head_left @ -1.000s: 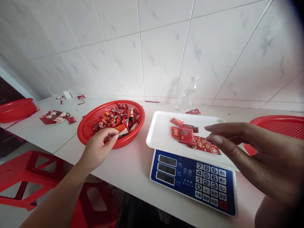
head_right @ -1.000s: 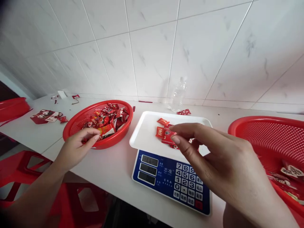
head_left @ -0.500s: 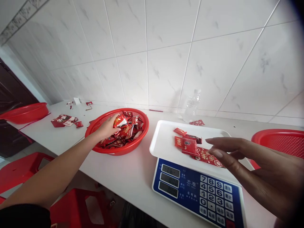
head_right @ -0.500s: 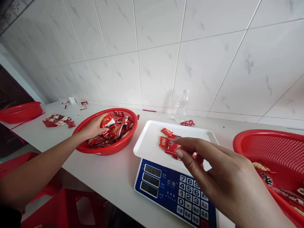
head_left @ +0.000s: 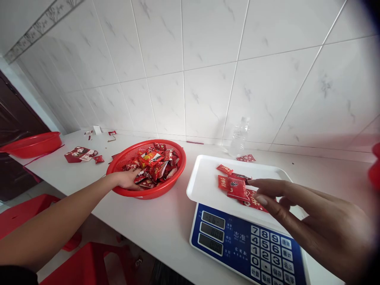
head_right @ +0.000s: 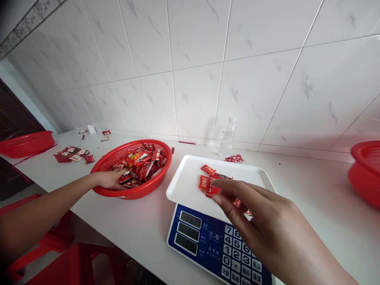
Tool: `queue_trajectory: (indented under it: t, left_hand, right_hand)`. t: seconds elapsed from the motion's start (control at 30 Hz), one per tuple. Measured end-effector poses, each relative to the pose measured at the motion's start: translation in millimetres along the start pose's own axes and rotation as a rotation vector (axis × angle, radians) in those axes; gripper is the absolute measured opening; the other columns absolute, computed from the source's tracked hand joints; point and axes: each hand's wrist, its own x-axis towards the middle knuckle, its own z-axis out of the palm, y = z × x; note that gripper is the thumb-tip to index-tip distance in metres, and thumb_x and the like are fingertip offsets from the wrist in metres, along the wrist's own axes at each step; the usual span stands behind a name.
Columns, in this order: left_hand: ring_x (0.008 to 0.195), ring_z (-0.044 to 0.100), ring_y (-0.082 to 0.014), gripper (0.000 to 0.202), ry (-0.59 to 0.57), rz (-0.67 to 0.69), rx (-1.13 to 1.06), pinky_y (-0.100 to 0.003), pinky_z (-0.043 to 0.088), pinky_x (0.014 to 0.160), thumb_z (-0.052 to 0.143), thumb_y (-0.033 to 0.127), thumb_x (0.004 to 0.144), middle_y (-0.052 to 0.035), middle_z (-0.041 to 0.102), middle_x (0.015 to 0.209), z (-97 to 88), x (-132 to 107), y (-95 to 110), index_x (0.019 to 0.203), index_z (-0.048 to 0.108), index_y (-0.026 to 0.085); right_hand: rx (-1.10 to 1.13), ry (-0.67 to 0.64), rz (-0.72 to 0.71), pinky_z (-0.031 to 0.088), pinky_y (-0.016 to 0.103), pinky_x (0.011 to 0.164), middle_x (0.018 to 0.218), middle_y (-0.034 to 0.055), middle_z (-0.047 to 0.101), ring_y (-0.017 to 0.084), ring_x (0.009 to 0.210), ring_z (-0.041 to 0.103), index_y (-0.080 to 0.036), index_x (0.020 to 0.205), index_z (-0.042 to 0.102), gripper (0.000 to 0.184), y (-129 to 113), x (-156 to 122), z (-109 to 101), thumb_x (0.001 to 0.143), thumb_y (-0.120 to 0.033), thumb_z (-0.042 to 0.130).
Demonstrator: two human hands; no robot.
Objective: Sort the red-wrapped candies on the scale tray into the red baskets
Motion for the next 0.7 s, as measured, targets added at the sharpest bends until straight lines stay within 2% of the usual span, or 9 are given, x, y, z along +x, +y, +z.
queue_trajectory:
  t: [0.1,0.17,0.23,0.33,0.4,0.47,0.6,0.7]
  left_hand:
    - [0.124,0.055,-0.0398,0.081,0.025,0.002,-0.002,-0.041,0.044,0.099,0.066,0.066,0.067,-0.0227,0.057,0.139,-1.0,6,5,0.128,0.056,0.014]
    - [0.119,0.058,-0.0359,0.059,0.06,0.002,-0.008,-0.04,0.044,0.097,0.05,0.061,0.084,-0.019,0.063,0.13,-2.4,8,11,0.12,0.06,0.015]
    - [0.111,0.062,-0.0328,0.049,0.065,-0.002,-0.013,-0.04,0.047,0.094,0.041,0.056,0.093,-0.0158,0.067,0.122,-3.5,9,20,0.112,0.062,0.016]
    - [0.102,0.065,-0.0266,0.039,0.011,0.01,-0.002,-0.042,0.05,0.091,0.053,0.05,0.093,-0.0108,0.068,0.114,-2.9,11,33,0.11,0.063,0.016]
    - [0.101,0.064,-0.0242,0.034,-0.017,0.01,0.01,-0.045,0.052,0.09,0.062,0.041,0.092,-0.0092,0.066,0.116,-0.9,13,41,0.114,0.062,0.015]
    - [0.103,0.064,-0.0237,0.032,-0.035,0.016,0.003,-0.045,0.053,0.088,0.062,0.036,0.093,-0.0086,0.063,0.119,1.4,15,47,0.118,0.061,0.016]
    - [0.096,0.066,-0.0228,0.029,-0.124,0.077,-0.067,-0.042,0.055,0.083,0.06,0.037,0.094,-0.0061,0.067,0.111,2.5,14,54,0.111,0.064,0.014]
    - [0.094,0.067,-0.025,0.029,-0.143,0.099,-0.093,-0.036,0.053,0.083,0.064,0.042,0.088,-0.0046,0.071,0.103,-0.5,11,54,0.1,0.067,0.016]
  right_hand:
    - [0.009,-0.009,0.005,0.04,0.025,0.033,0.073,-0.0034,0.072,0.012,0.032,0.052,-0.032,0.104,0.066,0.016,1,-1,-1,0.094,-0.038,0.055]
    - [0.018,-0.015,0.013,0.038,0.025,0.032,0.068,-0.0045,0.07,0.012,0.032,0.052,-0.032,0.104,0.067,0.017,-1,-1,-2,0.093,-0.038,0.056]
    - [0.026,-0.033,0.017,0.038,0.025,0.032,0.065,-0.0051,0.07,0.013,0.032,0.052,-0.032,0.104,0.068,0.017,-2,1,-2,0.093,-0.038,0.057]
    - [0.023,-0.058,0.022,0.04,0.025,0.032,0.068,-0.0047,0.072,0.012,0.03,0.051,-0.032,0.104,0.069,0.017,-3,3,-1,0.094,-0.038,0.056]
    - [0.019,-0.057,0.027,0.042,0.024,0.033,0.072,-0.0043,0.073,0.011,0.031,0.052,-0.031,0.104,0.068,0.017,-4,4,-1,0.094,-0.038,0.056]
    - [0.023,-0.055,0.034,0.045,0.023,0.035,0.075,-0.0037,0.074,0.011,0.036,0.057,-0.029,0.102,0.067,0.016,-6,5,-2,0.095,-0.037,0.055]
    - [0.068,-0.047,0.045,0.049,0.023,0.04,0.078,-0.0021,0.076,0.013,0.045,0.064,-0.027,0.098,0.068,0.018,-12,6,-5,0.096,-0.038,0.054]
    - [0.078,-0.029,0.072,0.049,0.024,0.04,0.079,-0.0007,0.076,0.014,0.044,0.064,-0.027,0.095,0.07,0.022,-14,7,-7,0.097,-0.04,0.052]
